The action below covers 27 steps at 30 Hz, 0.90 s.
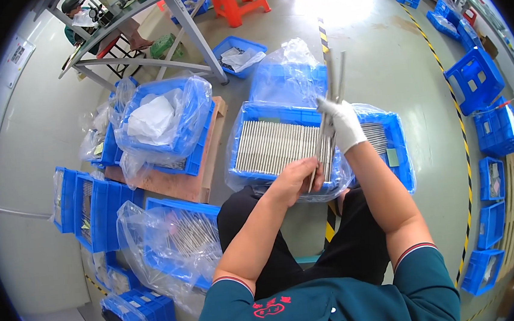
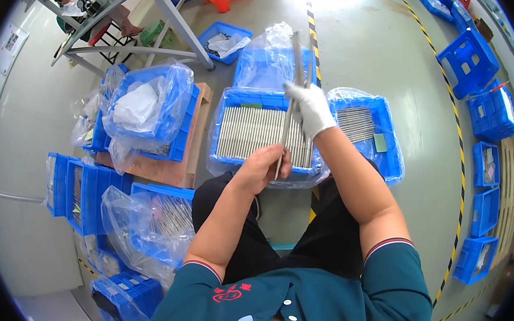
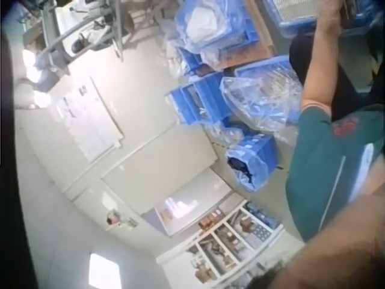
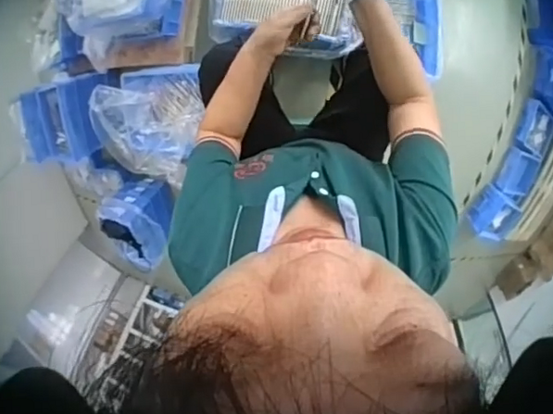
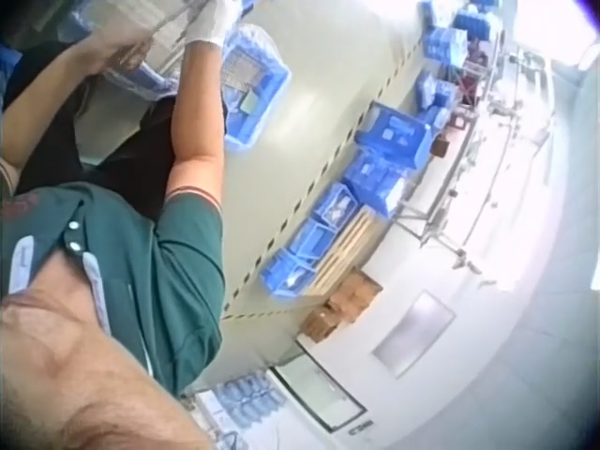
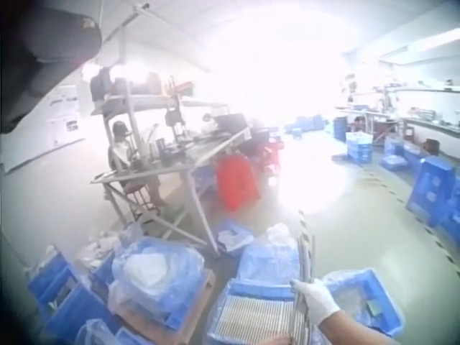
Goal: Sorting and organizing thin metal rods into a slotted container for packaging or manufacturing.
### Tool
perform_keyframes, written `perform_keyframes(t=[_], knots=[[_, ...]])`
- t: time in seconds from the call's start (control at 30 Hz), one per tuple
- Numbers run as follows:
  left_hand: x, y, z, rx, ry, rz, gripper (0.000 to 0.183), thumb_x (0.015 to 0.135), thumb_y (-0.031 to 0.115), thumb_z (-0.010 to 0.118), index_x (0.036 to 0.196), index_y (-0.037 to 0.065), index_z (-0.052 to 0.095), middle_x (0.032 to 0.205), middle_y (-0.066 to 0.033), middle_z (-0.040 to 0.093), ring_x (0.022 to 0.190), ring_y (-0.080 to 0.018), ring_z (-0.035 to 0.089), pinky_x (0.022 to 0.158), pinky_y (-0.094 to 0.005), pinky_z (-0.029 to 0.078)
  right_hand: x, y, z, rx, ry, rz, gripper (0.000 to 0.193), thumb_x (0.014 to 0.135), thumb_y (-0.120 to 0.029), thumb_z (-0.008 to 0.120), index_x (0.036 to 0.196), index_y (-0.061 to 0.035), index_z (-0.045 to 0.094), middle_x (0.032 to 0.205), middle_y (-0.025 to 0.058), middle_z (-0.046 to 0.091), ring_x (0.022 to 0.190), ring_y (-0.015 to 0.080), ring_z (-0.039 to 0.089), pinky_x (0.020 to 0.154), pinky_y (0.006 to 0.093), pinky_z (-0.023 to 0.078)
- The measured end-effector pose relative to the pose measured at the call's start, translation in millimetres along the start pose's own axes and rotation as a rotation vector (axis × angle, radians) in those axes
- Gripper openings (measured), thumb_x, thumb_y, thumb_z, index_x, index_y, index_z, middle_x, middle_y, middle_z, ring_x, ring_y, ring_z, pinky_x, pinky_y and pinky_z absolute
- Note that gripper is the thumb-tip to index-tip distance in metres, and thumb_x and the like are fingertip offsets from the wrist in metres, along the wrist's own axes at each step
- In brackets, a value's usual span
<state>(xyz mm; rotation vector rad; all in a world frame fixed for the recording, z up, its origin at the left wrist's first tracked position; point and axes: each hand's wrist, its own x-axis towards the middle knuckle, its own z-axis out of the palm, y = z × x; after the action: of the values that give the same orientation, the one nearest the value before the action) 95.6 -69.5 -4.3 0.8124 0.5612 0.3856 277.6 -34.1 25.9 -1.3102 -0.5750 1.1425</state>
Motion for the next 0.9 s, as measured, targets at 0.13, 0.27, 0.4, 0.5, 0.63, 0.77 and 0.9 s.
perform_keyframes(t=[0.13, 0.27, 0.4, 0.5, 0.63, 0.77, 0.9], knots=[[-16, 7, -9, 0.013, 0.044, -0.03, 0.031, 0.096, 0.031, 0.045, 0.084, 0.005, 0.054, 0.075, -0.0084, 0.06, 0.069, -0.0163, 0.058, 0.067, -0.0276, 0.047, 42, -11, -55, 0.316, -0.004, 0.023, 0.028, 0.081, -0.027, 0.069, 0.07, -0.0045, 0.057, 0.048, -0.0012, 0.04, 0.034, 0.0081, 0.033, 0.033, 0.024, 0.022], [-15, 13, -15, -0.182, 0.11, 0.114, 0.03, 0.096, 0.032, 0.046, 0.087, 0.005, 0.054, 0.093, -0.0121, 0.062, 0.088, -0.0218, 0.061, 0.082, -0.0347, 0.05, 18, -6, -36, 0.16, -0.033, 0.061, 0.027, 0.082, -0.026, 0.068, 0.071, -0.0035, 0.058, 0.048, -0.0019, 0.041, 0.034, 0.0076, 0.035, 0.033, 0.023, 0.024], [-3, 11, -16, -0.325, -0.155, 0.208, 0.032, 0.094, 0.034, 0.051, 0.095, 0.003, 0.057, 0.112, -0.0144, 0.057, 0.101, -0.0235, 0.057, 0.09, -0.0395, 0.047, -27, 3, 2, -0.025, -0.263, 0.201, 0.026, 0.082, -0.027, 0.068, 0.079, -0.0024, 0.059, 0.056, -0.0003, 0.048, 0.038, 0.0061, 0.039, 0.036, 0.0201, 0.028], [-4, 14, -15, -0.26, -0.163, 0.101, 0.033, 0.091, 0.036, 0.055, 0.095, 0.003, 0.06, 0.095, -0.007, 0.056, 0.08, -0.016, 0.055, 0.062, -0.0284, 0.045, -32, 5, 13, -0.216, -0.345, 0.12, 0.024, 0.08, -0.026, 0.07, 0.082, -0.0039, 0.061, 0.058, -0.0016, 0.05, 0.047, 0.0064, 0.044, 0.043, 0.0228, 0.033], [-10, 15, -12, -0.075, -0.147, 0.035, 0.03, 0.09, 0.031, 0.06, 0.093, 0.002, 0.06, 0.075, -0.0035, 0.053, 0.062, -0.0113, 0.05, 0.051, -0.0233, 0.038, -28, 21, 19, -0.301, -0.42, 0.094, 0.027, 0.081, -0.029, 0.068, 0.087, -0.0032, 0.062, 0.065, -0.0019, 0.052, 0.055, 0.0068, 0.045, 0.049, 0.025, 0.036], [-13, 15, -17, 0.161, 0.026, 0.008, 0.026, 0.089, 0.027, 0.06, 0.09, 0.001, 0.062, 0.065, 0.0015, 0.051, 0.058, -0.0071, 0.047, 0.052, -0.0219, 0.037, -32, 21, 26, -0.476, -0.382, -0.121, 0.03, 0.085, -0.032, 0.064, 0.092, -0.0031, 0.061, 0.068, -0.0003, 0.054, 0.057, 0.0059, 0.045, 0.05, 0.0239, 0.037], [-13, 16, -31, 0.18, 0.353, 0.216, 0.026, 0.089, 0.027, 0.059, 0.087, 0.002, 0.063, 0.062, 0.0019, 0.05, 0.056, -0.0068, 0.045, 0.052, -0.0212, 0.035, -42, 3, 23, -0.566, -0.313, 0.038, 0.03, 0.089, -0.031, 0.055, 0.093, -0.0019, 0.06, 0.065, 0.0076, 0.062, 0.051, 0.0107, 0.055, 0.049, 0.0263, 0.042]])
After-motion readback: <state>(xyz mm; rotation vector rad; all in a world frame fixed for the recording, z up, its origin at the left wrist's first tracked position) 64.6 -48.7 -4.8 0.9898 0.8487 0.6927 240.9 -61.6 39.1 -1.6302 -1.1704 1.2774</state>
